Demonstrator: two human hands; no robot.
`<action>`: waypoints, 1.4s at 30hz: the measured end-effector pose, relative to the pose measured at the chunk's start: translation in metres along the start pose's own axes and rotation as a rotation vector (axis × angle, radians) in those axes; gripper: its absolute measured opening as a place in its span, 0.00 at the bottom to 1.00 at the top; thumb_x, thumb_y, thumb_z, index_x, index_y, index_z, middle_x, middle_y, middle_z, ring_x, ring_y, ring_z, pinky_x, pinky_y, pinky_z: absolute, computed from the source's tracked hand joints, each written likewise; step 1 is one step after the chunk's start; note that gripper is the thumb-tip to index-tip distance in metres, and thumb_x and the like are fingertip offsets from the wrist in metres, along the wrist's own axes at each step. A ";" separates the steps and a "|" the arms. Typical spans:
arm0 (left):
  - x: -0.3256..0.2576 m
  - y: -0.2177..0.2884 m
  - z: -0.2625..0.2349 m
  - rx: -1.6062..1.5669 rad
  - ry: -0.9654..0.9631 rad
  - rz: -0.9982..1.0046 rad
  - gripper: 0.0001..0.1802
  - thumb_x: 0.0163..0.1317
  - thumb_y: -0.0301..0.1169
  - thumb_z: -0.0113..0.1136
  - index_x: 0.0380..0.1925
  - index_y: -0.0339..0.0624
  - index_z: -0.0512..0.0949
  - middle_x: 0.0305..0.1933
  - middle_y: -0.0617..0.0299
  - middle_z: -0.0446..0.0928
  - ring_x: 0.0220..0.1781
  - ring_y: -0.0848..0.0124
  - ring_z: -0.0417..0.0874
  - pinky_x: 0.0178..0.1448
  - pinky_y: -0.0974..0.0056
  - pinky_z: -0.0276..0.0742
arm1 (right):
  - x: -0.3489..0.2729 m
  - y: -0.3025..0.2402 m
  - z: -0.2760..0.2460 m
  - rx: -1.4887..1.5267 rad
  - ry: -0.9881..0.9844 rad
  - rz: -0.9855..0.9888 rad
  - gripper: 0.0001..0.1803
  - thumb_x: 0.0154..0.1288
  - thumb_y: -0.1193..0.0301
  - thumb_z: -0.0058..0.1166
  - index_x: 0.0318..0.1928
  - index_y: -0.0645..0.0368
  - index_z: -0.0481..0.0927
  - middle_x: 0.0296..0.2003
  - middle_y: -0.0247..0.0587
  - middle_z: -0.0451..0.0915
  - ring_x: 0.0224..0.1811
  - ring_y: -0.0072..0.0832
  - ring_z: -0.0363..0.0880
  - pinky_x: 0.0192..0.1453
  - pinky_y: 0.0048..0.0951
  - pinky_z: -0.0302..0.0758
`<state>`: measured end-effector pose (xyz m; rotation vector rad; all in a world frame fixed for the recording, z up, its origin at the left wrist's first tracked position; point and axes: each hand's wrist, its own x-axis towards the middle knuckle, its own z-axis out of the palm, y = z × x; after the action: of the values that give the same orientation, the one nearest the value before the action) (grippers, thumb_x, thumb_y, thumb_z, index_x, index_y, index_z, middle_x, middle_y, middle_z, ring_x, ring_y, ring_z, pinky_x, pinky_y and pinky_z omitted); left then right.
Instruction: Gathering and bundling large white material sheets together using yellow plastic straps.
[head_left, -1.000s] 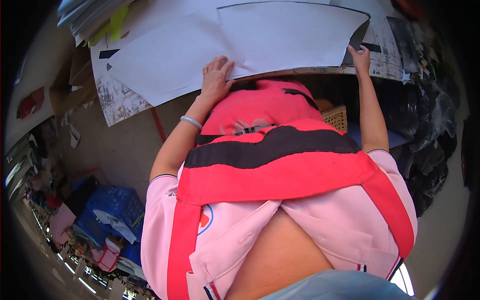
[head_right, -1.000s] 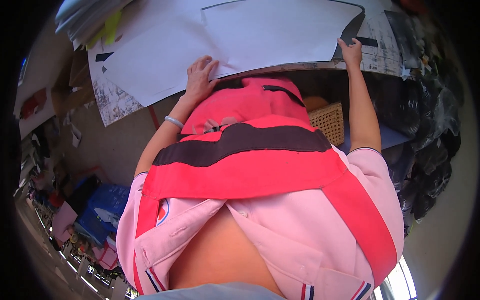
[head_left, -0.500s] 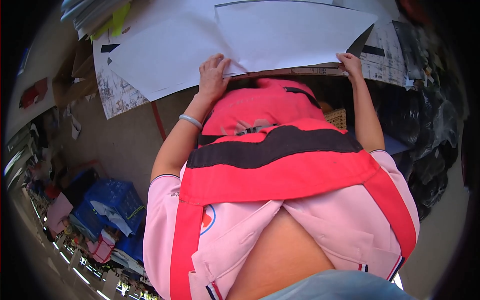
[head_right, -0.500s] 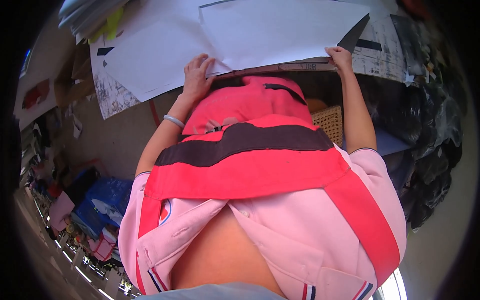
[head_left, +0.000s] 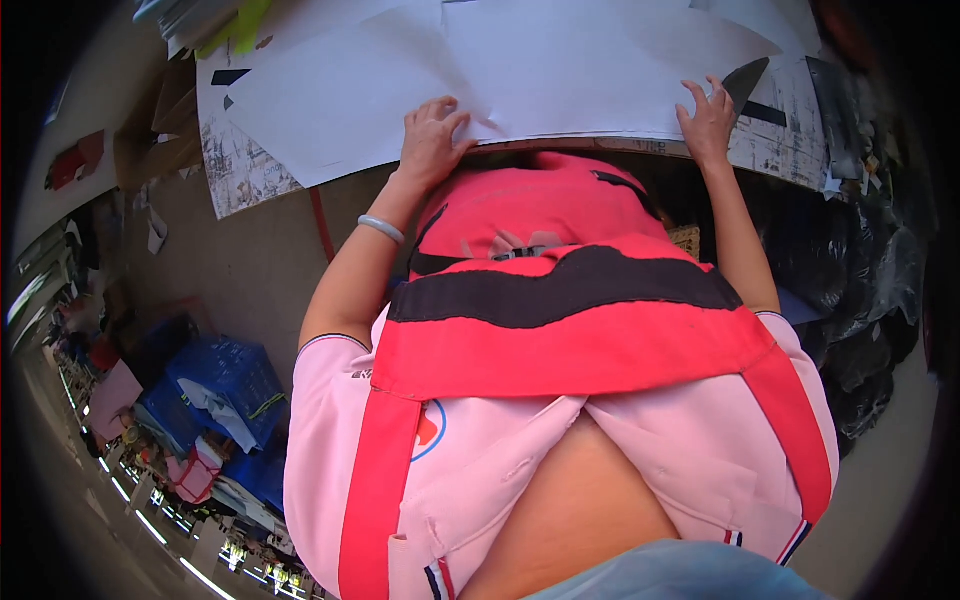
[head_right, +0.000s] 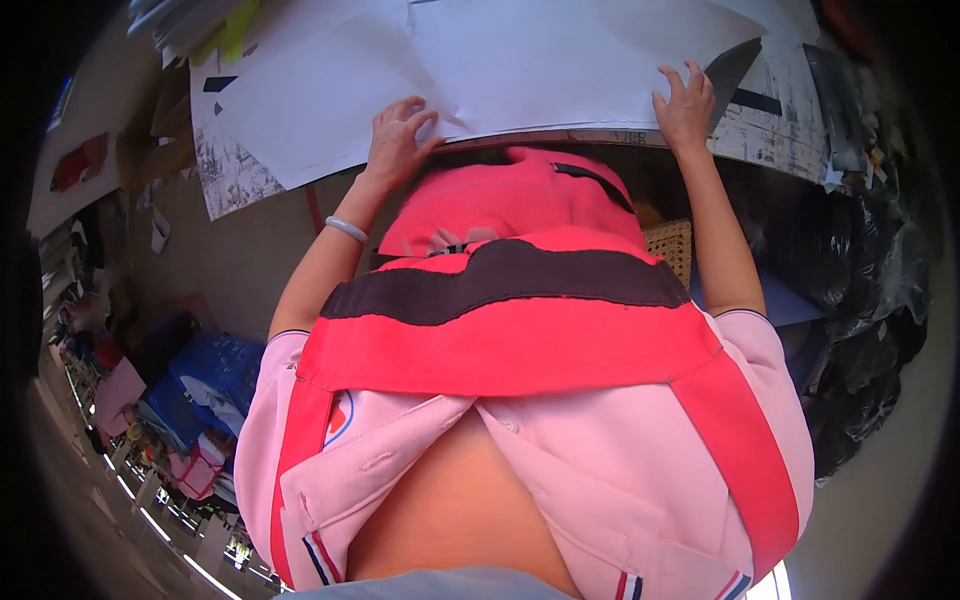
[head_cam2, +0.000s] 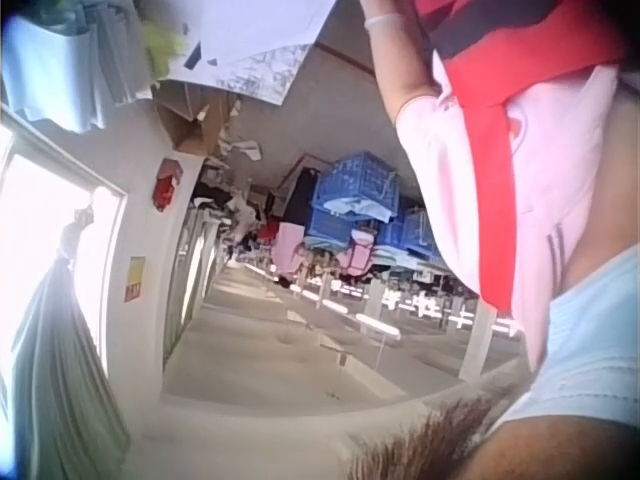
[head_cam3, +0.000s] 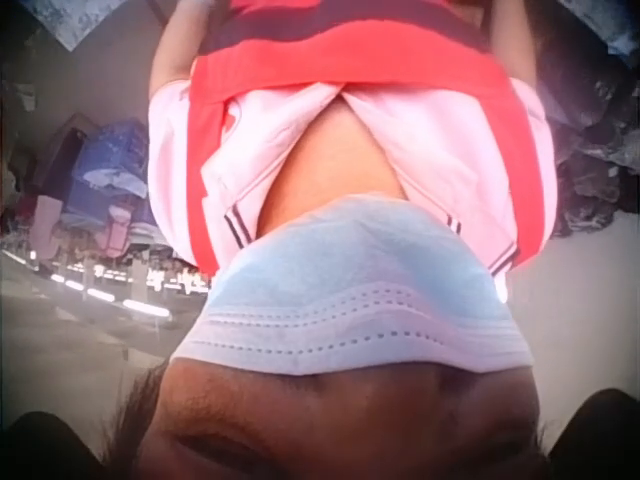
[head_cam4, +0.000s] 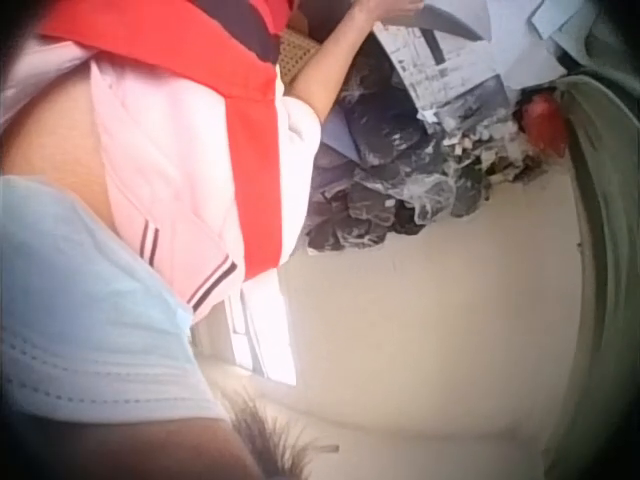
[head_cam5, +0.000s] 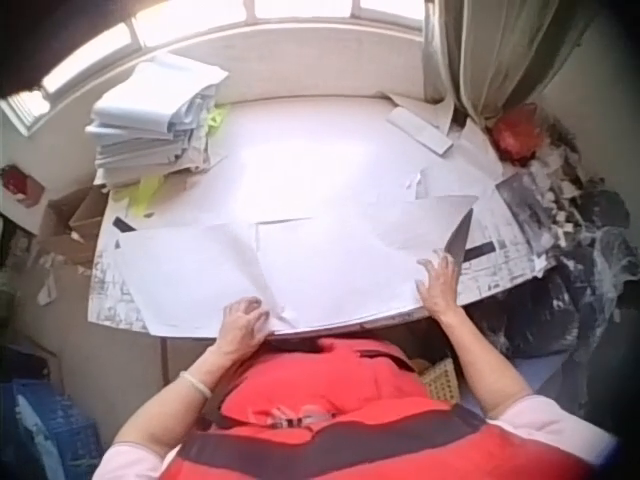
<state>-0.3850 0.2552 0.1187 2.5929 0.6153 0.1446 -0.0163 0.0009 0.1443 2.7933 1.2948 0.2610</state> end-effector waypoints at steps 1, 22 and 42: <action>0.003 0.002 -0.002 0.006 0.001 -0.018 0.23 0.53 0.39 0.70 0.50 0.46 0.81 0.61 0.54 0.72 0.67 0.54 0.67 0.67 0.51 0.61 | 0.000 -0.009 0.001 0.182 -0.014 -0.115 0.23 0.58 0.66 0.63 0.56 0.45 0.78 0.64 0.43 0.67 0.65 0.46 0.65 0.68 0.41 0.66; -0.003 -0.004 -0.007 0.004 -0.030 0.091 0.15 0.56 0.34 0.65 0.43 0.44 0.83 0.62 0.54 0.72 0.67 0.56 0.70 0.67 0.52 0.64 | -0.009 -0.083 0.003 0.459 -0.401 -0.566 0.34 0.47 0.69 0.71 0.59 0.40 0.76 0.68 0.36 0.64 0.67 0.48 0.63 0.70 0.44 0.65; -0.003 -0.014 -0.004 -0.044 -0.062 0.081 0.08 0.59 0.33 0.62 0.34 0.43 0.84 0.64 0.56 0.71 0.67 0.56 0.69 0.67 0.53 0.64 | 0.016 -0.073 0.009 0.687 -0.562 -0.434 0.07 0.54 0.67 0.68 0.29 0.54 0.83 0.66 0.33 0.69 0.68 0.42 0.60 0.73 0.39 0.58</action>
<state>-0.3942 0.2663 0.1158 2.5702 0.4798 0.1018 -0.0600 0.0607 0.1287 2.5652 2.0048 -1.0855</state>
